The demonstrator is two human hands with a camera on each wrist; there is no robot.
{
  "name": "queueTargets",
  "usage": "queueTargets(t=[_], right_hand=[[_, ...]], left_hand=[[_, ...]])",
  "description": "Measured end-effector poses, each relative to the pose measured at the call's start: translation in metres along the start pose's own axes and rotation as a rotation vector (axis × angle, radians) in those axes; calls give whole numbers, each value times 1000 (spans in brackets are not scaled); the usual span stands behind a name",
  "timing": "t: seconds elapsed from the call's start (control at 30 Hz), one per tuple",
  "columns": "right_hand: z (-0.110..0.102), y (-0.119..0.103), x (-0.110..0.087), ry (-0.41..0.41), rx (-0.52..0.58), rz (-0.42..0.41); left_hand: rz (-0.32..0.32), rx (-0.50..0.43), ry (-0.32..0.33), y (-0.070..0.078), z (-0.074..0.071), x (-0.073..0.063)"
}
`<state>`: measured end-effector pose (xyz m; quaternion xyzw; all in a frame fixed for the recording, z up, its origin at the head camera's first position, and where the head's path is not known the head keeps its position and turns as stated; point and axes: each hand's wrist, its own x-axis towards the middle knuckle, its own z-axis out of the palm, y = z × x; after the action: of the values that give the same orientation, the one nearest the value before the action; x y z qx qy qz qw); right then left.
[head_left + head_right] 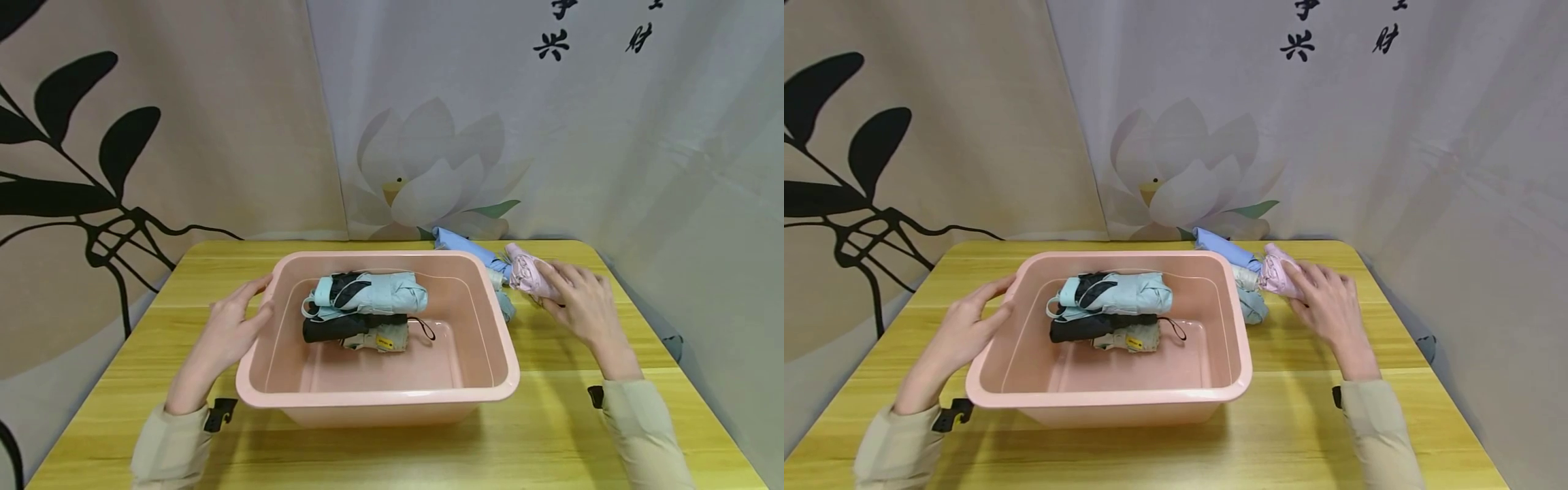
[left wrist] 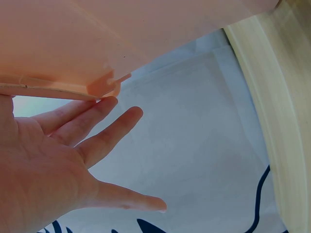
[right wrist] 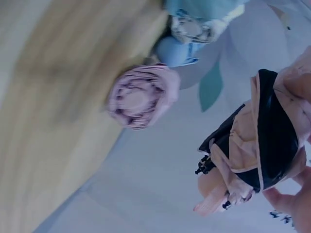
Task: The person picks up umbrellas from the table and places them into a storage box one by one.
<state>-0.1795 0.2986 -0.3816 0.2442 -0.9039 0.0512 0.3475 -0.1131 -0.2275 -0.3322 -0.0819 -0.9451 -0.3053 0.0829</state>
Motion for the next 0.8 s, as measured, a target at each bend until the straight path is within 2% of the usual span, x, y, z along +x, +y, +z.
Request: queueTargets(t=[0.5, 0.8], right_hand=[[-27, -31, 46, 144, -16, -122], [-41, -50, 74, 174, -42, -209]], left_hand=[[-2, 2, 3, 0, -1, 0], [-13, 2, -3, 0, -1, 0]])
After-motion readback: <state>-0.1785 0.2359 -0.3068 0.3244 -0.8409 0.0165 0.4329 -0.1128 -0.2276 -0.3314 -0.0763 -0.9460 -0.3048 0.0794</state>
